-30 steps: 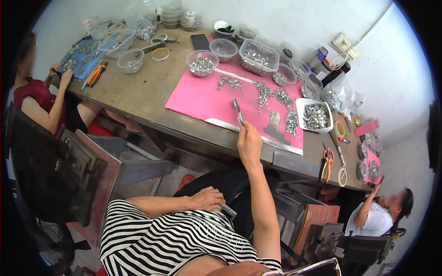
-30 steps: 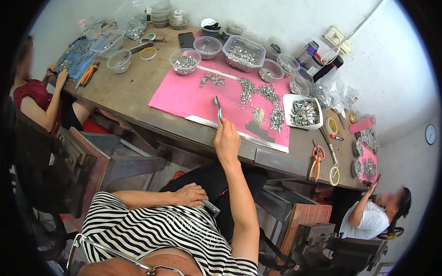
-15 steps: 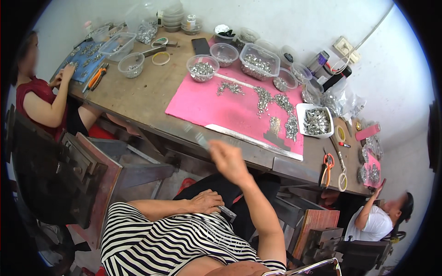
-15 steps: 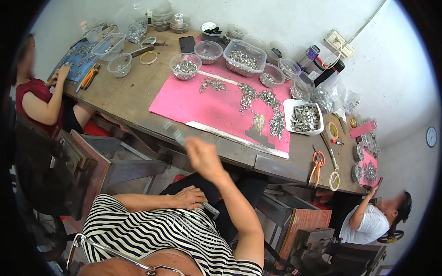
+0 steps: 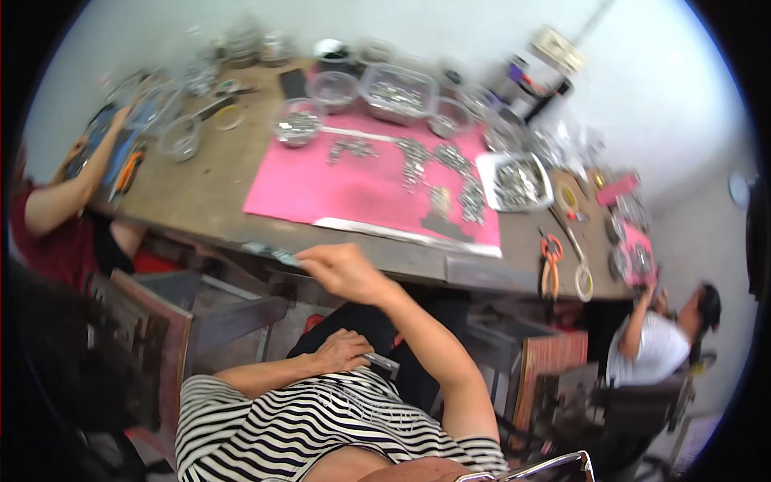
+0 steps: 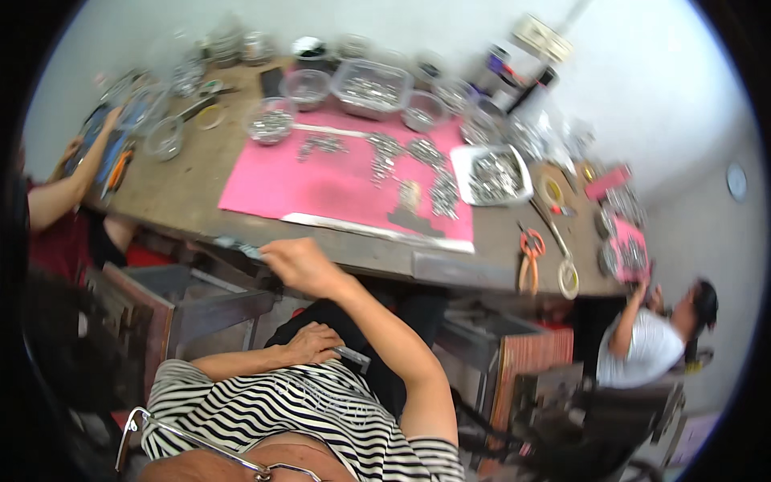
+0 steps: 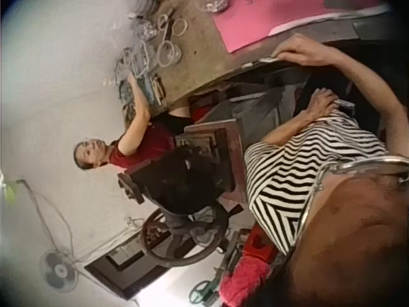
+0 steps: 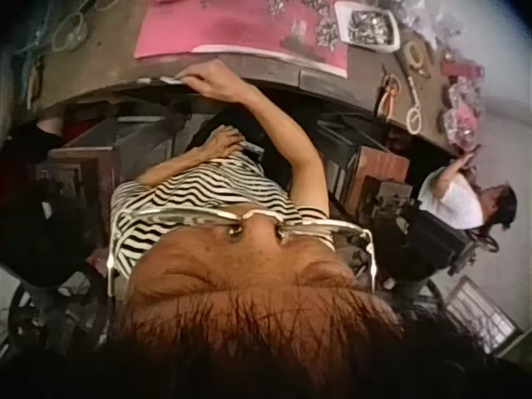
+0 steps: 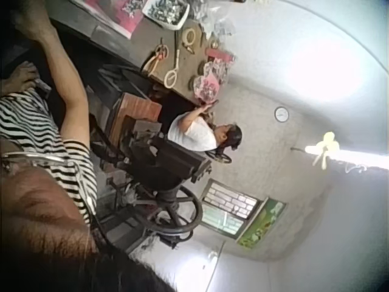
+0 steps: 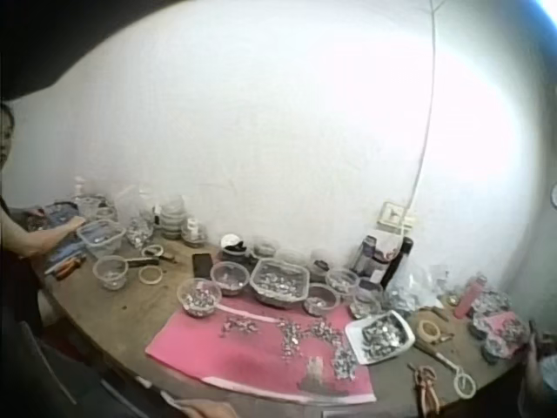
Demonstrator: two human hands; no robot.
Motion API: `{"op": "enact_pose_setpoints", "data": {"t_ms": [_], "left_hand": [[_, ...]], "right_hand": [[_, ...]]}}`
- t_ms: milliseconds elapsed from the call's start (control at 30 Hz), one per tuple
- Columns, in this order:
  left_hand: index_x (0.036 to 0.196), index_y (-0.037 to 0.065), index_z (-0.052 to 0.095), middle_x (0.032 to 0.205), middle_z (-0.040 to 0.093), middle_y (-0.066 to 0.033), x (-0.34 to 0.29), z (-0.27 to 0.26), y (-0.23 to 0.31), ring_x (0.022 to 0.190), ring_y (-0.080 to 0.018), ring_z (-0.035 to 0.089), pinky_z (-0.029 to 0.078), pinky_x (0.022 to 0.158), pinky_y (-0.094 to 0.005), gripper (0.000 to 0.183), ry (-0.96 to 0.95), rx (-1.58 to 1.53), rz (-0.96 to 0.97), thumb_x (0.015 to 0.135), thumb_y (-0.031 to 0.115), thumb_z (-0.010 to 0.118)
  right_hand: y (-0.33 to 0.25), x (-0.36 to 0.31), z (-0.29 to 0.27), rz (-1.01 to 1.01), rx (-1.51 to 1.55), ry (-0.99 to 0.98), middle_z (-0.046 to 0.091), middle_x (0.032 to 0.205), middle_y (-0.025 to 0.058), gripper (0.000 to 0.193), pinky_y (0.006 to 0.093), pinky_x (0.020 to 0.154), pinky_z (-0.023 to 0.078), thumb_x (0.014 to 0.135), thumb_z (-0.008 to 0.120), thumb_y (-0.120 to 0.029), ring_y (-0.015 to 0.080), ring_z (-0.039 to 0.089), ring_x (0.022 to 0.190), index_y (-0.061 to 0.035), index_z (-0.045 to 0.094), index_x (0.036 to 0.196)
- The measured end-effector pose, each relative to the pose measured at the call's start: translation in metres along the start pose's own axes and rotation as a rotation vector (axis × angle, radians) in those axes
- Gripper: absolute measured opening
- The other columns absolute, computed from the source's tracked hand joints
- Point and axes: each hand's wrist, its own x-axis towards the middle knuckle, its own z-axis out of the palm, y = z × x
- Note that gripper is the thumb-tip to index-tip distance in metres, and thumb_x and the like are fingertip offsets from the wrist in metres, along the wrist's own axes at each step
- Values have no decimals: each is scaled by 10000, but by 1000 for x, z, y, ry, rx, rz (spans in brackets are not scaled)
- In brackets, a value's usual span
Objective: The person places small metal pieces into a metal bar by hand, brushes the surface with a toothbrush, inserts the metal bar into a press machine to compress it by turning the wheel, and sorts small metal pieces on the mat.
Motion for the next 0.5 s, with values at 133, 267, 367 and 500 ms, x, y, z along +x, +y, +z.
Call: {"op": "enact_pose_setpoints", "data": {"t_ms": [133,267,367,500], "left_hand": [[1014,89,751,964,684,-27,3,-6,2,884,-217,610,422,788,-356,260,18,-58,-31,820,263,755],[1014,88,756,946,688,-27,14,-20,12,849,-220,613,423,767,-355,262,90,-84,-52,807,246,776],[1016,90,755,946,687,-30,35,-45,25,850,-216,615,421,760,-353,259,81,-145,-54,800,229,784],[1015,83,739,936,674,-45,75,-87,44,854,-233,615,425,760,-362,253,78,-142,41,803,214,782]], "right_hand": [[-3,-23,-37,124,-44,349,708,903,141,235,344,706,526,940,632,-74,235,673,758,-3,679,1159],[10,-111,-116,298,-512,944,710,980,101,244,313,763,515,978,604,-82,176,647,836,-22,666,1206],[48,-200,-179,474,-757,1227,706,1011,139,250,338,803,526,982,598,-100,222,675,885,13,659,1196],[74,-221,-200,764,-934,1061,644,1100,201,302,440,865,497,936,627,-112,355,634,980,10,632,1212]]}}
